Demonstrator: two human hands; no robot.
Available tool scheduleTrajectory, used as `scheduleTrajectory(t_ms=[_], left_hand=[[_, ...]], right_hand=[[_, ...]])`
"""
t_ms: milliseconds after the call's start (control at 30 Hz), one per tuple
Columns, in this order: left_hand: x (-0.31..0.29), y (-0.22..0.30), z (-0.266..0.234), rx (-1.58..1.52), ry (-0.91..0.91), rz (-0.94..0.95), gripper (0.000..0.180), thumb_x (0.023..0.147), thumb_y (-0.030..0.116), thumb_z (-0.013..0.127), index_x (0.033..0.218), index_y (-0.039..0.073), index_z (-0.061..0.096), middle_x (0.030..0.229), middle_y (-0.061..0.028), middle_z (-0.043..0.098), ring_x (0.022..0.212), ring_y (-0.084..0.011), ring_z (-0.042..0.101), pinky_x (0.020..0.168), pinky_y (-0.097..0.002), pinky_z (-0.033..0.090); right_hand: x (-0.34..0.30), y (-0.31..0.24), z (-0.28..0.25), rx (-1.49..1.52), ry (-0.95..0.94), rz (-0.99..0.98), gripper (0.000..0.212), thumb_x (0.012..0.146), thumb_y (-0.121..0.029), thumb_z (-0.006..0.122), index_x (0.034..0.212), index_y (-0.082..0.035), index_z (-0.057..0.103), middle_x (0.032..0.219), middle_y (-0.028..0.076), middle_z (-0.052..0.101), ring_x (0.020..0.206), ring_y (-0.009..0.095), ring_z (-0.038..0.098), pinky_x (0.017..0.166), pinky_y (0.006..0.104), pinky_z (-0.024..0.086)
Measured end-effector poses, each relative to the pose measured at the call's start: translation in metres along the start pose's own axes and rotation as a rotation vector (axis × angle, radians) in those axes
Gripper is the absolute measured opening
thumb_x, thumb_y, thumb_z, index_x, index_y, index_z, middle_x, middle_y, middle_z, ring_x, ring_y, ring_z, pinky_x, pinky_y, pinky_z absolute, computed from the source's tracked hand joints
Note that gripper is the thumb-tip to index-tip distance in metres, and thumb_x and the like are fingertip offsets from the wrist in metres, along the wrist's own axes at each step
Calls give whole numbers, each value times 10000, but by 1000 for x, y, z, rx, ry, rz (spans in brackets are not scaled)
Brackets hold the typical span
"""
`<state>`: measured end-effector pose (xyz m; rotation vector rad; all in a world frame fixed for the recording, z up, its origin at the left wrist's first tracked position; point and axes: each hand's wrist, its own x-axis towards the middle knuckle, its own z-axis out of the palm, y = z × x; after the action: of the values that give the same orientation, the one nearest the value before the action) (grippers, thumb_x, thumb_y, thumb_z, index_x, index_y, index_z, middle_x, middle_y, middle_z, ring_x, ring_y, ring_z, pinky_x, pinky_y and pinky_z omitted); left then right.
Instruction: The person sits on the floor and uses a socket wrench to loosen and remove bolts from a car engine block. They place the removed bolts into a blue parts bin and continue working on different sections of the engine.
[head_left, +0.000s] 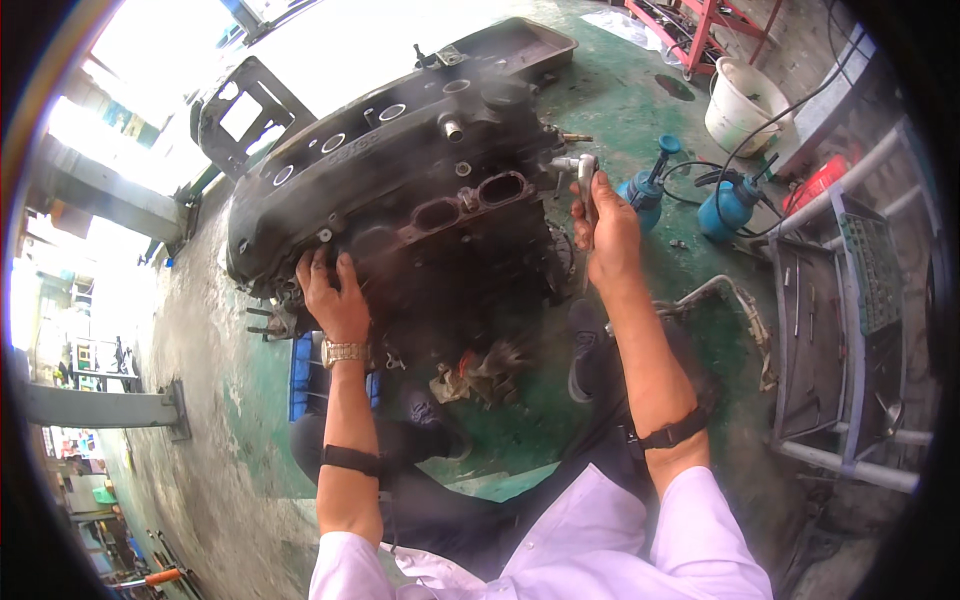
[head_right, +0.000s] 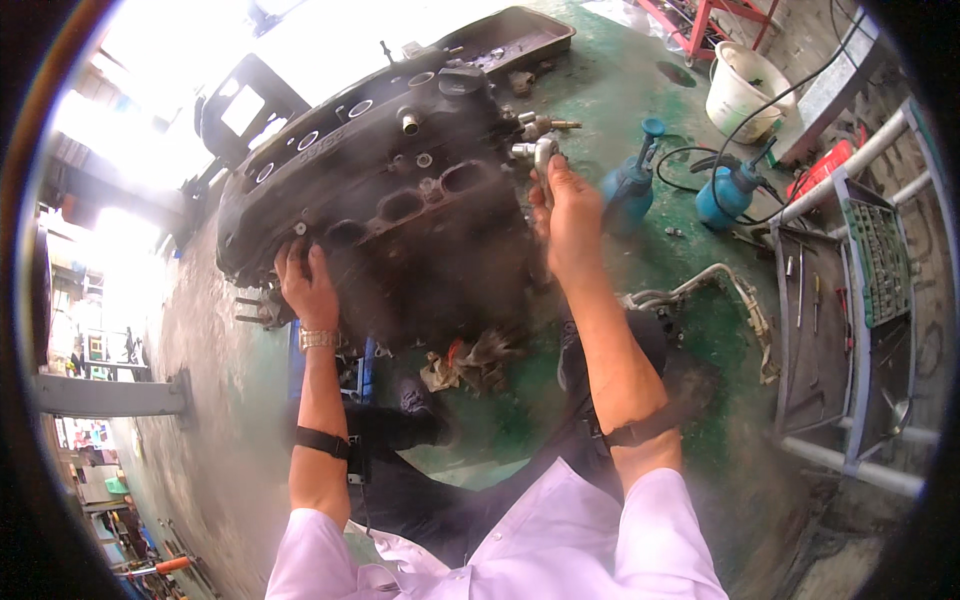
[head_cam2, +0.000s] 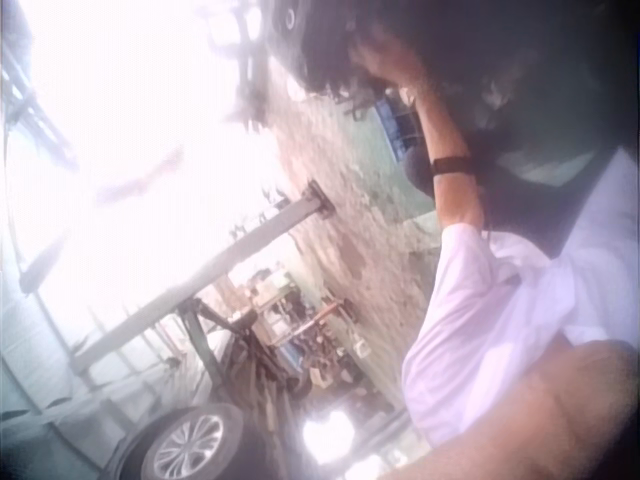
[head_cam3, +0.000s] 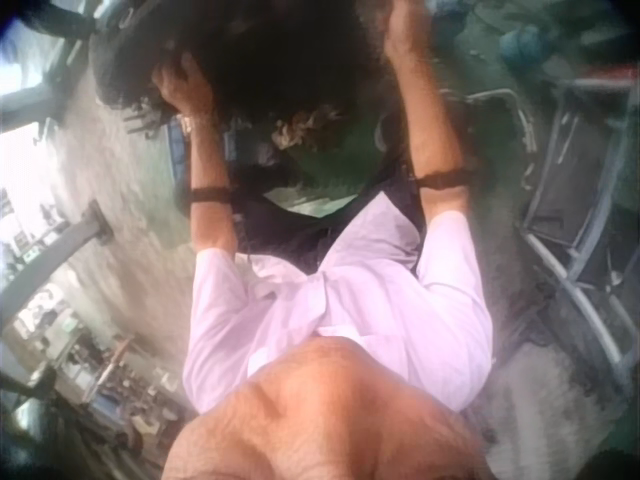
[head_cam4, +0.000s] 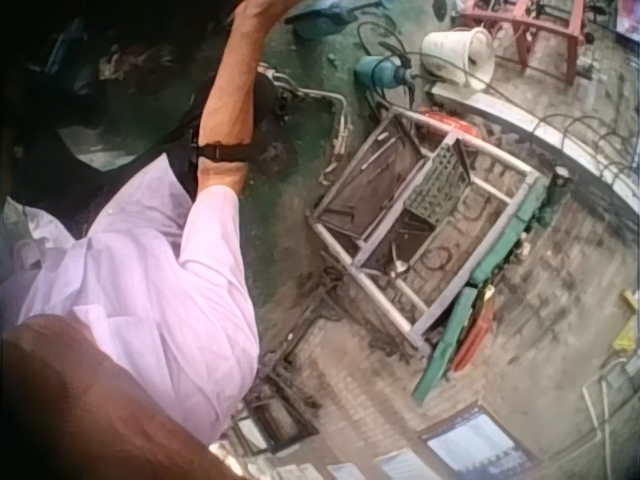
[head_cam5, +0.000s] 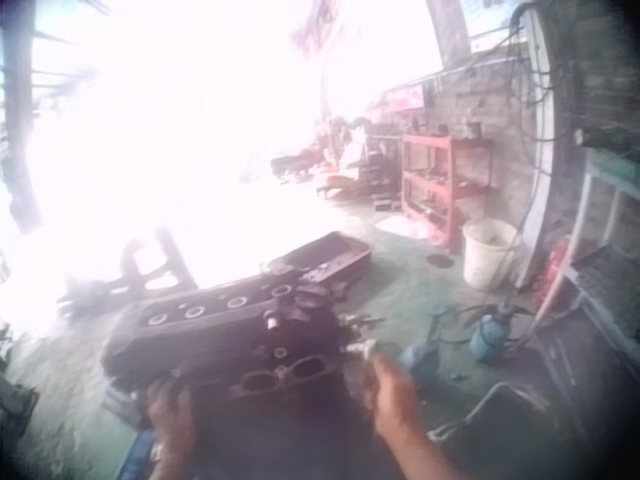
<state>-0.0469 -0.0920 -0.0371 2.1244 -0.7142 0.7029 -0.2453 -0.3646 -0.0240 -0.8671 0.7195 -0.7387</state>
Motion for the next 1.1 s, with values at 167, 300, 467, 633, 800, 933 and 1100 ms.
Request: scheduleTrajectory(t_ms=[167, 300, 467, 633, 800, 933, 1100], left_hand=[[-1, 2, -1, -7, -24, -35, 344, 900, 161, 640, 1144, -80, 616, 1213, -209, 563, 961, -328, 597, 796, -390, 496], [-1, 3, -1, 1, -28, -38, 352, 905, 170, 634, 1150, -82, 612, 1222, -215, 558, 997, -344, 592, 823, -395, 494], [-1, 2, -1, 21, -29, -40, 355, 903, 169, 631, 1149, -85, 610, 1226, -240, 555, 1097, -397, 558, 920, -431, 460], [-1, 2, -2, 17, -30, -24, 356, 898, 172, 633, 1143, -86, 611, 1221, -255, 555, 1112, -415, 548, 948, -448, 443], [-6, -1, -3, 83, -60, -46, 347, 899, 224, 635, 1110, -52, 628, 1165, -278, 591, 1111, -443, 533, 962, -513, 415], [-5, -1, 0, 29, -13, -27, 378, 886, 231, 660, 1136, -51, 624, 1251, -272, 548, 1146, -434, 536, 992, -461, 431], [-6, -1, 3, -36, 5, -44, 378, 872, 215, 665, 1141, -48, 625, 1234, -254, 552, 1128, -426, 544, 975, -443, 447]], right_hand=[[3, 0, -3, 162, -85, 78, 408, 1013, -412, 479, 928, -42, 626, 650, -14, 511, 466, 79, 400, 421, 233, 291], [3, -2, -5, 134, -132, 115, 478, 1028, -457, 397, 969, -29, 602, 613, -22, 451, 449, 78, 357, 440, 253, 293], [1, -6, -7, 398, -395, 259, 504, 1011, -487, 389, 892, -44, 599, 566, -19, 421, 419, 79, 323, 420, 253, 279], [4, -3, -12, 505, -646, 276, 554, 974, -552, 412, 870, -44, 609, 526, -23, 384, 401, 89, 303, 426, 263, 265], [4, 5, -10, 466, -544, 231, 547, 968, -542, 415, 837, -36, 580, 477, -25, 334, 353, 118, 262, 378, 285, 224], [-2, 8, -5, 323, -288, 173, 486, 985, -507, 468, 893, -52, 609, 600, 14, 509, 394, 95, 365, 382, 247, 294], [-8, 12, -6, -25, -525, 35, 368, 966, -389, 584, 849, -40, 605, 641, 31, 589, 470, 78, 476, 416, 200, 327]])
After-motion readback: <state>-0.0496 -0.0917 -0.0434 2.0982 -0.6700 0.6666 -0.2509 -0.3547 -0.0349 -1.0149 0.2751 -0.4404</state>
